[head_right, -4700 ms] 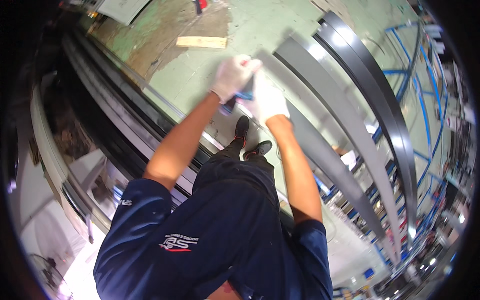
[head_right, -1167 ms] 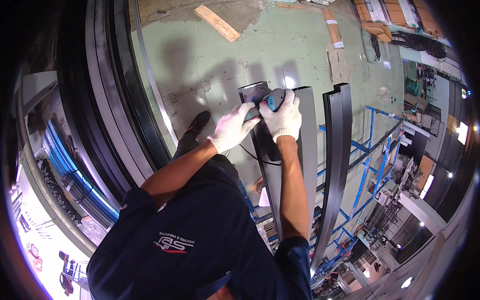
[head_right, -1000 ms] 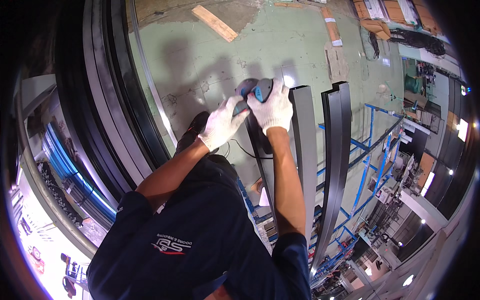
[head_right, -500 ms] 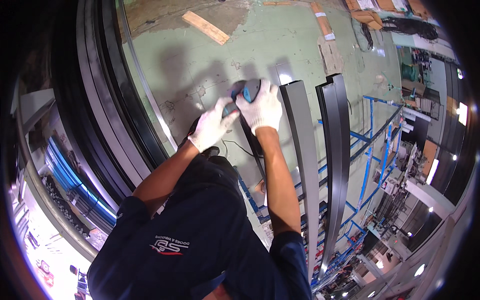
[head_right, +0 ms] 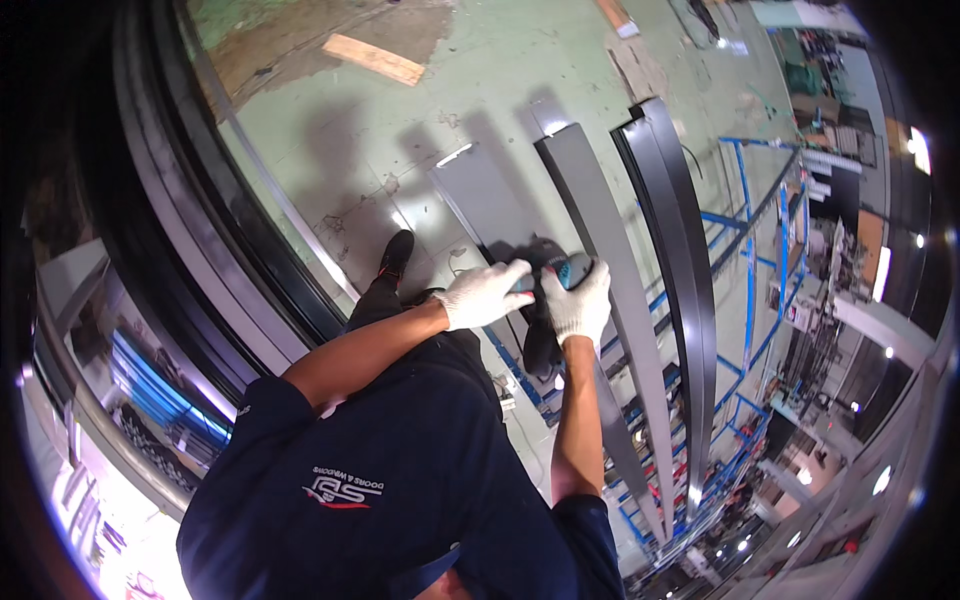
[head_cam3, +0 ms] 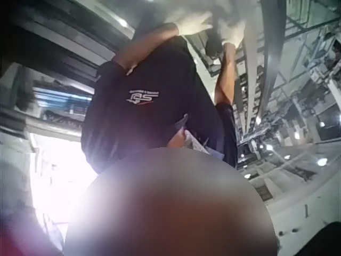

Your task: The recorder uses a power sander to smooth the surface of several long metal bars or beams laid out on a table.

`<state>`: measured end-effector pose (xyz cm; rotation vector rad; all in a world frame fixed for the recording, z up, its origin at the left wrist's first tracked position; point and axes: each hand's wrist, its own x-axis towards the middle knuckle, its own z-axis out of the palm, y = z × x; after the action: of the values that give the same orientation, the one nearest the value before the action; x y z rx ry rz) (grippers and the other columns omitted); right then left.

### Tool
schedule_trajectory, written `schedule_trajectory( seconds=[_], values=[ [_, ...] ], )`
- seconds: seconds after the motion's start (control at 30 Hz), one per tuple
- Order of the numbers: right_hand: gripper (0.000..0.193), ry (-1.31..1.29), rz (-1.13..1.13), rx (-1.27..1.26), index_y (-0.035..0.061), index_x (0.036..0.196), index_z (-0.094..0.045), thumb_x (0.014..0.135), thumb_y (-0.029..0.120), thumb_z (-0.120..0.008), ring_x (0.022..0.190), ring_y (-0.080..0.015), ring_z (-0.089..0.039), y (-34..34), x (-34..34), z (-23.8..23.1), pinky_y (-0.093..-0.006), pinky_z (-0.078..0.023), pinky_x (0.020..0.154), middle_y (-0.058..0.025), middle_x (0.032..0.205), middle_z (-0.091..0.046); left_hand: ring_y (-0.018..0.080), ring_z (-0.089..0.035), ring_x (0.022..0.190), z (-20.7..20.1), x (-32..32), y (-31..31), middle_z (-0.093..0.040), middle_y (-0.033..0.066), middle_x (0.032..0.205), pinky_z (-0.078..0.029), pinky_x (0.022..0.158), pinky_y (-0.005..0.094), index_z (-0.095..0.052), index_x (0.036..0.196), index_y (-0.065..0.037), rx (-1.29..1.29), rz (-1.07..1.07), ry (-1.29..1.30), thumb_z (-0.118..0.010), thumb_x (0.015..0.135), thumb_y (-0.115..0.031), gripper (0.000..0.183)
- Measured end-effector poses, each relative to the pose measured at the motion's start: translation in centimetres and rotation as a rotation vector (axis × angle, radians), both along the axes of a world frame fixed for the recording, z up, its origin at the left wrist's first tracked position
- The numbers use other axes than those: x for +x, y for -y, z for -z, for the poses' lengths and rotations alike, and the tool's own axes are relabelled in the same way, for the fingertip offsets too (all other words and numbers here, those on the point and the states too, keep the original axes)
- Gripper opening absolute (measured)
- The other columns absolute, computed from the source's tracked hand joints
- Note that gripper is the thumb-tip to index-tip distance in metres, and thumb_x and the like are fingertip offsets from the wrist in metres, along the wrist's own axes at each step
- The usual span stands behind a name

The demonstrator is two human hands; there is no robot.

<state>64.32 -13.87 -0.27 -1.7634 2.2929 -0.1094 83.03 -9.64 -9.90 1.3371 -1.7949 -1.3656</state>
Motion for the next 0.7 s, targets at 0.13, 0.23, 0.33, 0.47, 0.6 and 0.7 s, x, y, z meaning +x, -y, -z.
schedule_trajectory(
  seconds=[0.13,0.23,0.33,0.47,0.6,0.7],
  values=[
    [0.077,-0.072,0.087,0.061,0.0002,0.123,-0.063,0.086,0.059,-0.095,0.113,-0.049,-0.077,-3.0,-5.3,-0.9,-0.0547,-0.06,0.097,-0.028,0.119,-0.076,0.0484,-0.081,0.106,-0.6,-3.6,0.5,-0.079,0.0266,0.118,-0.064,0.09,0.0623,-0.057,0.146,-0.01,0.041,0.295,0.073,-0.063,0.113,-0.059,0.059],
    [0.069,0.089,0.028,-0.013,0.0011,0.136,-0.066,0.095,0.05,-0.092,0.13,-0.0438,-0.071,-4.4,-8.3,0.2,-0.0501,-0.056,0.111,-0.0257,0.135,-0.071,0.0486,-0.081,0.104,-1.4,-4.4,0.6,-0.079,0.0252,0.116,-0.064,0.089,0.0616,-0.058,0.146,-0.011,0.018,0.378,0.105,-0.062,0.113,-0.06,0.059],
    [0.066,0.362,-0.092,-0.113,0.0042,0.149,-0.067,0.101,0.044,-0.088,0.152,-0.0394,-0.06,-3.5,-8.4,1.9,-0.0458,-0.048,0.127,-0.0229,0.158,-0.064,0.0464,-0.082,0.101,-0.5,-2.6,1.0,-0.079,0.0267,0.114,-0.064,0.086,0.0596,-0.059,0.145,-0.012,-0.036,0.27,0.111,-0.065,0.112,-0.057,0.056],
    [0.059,0.856,0.005,0.006,0.0046,0.141,-0.072,0.099,0.04,-0.093,0.13,-0.0266,-0.073,1.1,-3.5,2.8,-0.041,-0.054,0.117,-0.0138,0.136,-0.079,0.0478,-0.079,0.11,-2.9,3.9,3.9,-0.08,0.021,0.119,-0.063,0.094,0.0544,-0.063,0.154,-0.016,-0.032,0.05,0.106,-0.071,0.111,-0.05,0.056],
    [0.058,0.792,0.054,-0.158,0.0058,0.127,-0.078,0.095,0.053,-0.091,0.119,-0.0306,-0.079,5.9,4.5,2.4,-0.0434,-0.059,0.106,-0.0171,0.126,-0.082,0.0469,-0.067,0.138,-4.3,7.4,7.3,-0.066,0.025,0.156,-0.055,0.114,0.0562,-0.065,0.158,-0.011,-0.13,-0.144,0.383,-0.07,0.111,-0.036,0.053],
    [0.066,1.025,0.177,-0.294,0.0017,0.135,-0.075,0.093,0.049,-0.093,0.113,-0.0323,-0.08,7.0,8.3,4.3,-0.0447,-0.061,0.103,-0.0208,0.121,-0.081,0.0534,-0.053,0.152,-4.6,7.8,8.7,-0.05,0.0343,0.169,-0.045,0.127,0.0562,-0.061,0.162,-0.006,-0.333,-0.124,0.5,-0.064,0.115,-0.026,0.051]
  ],
)
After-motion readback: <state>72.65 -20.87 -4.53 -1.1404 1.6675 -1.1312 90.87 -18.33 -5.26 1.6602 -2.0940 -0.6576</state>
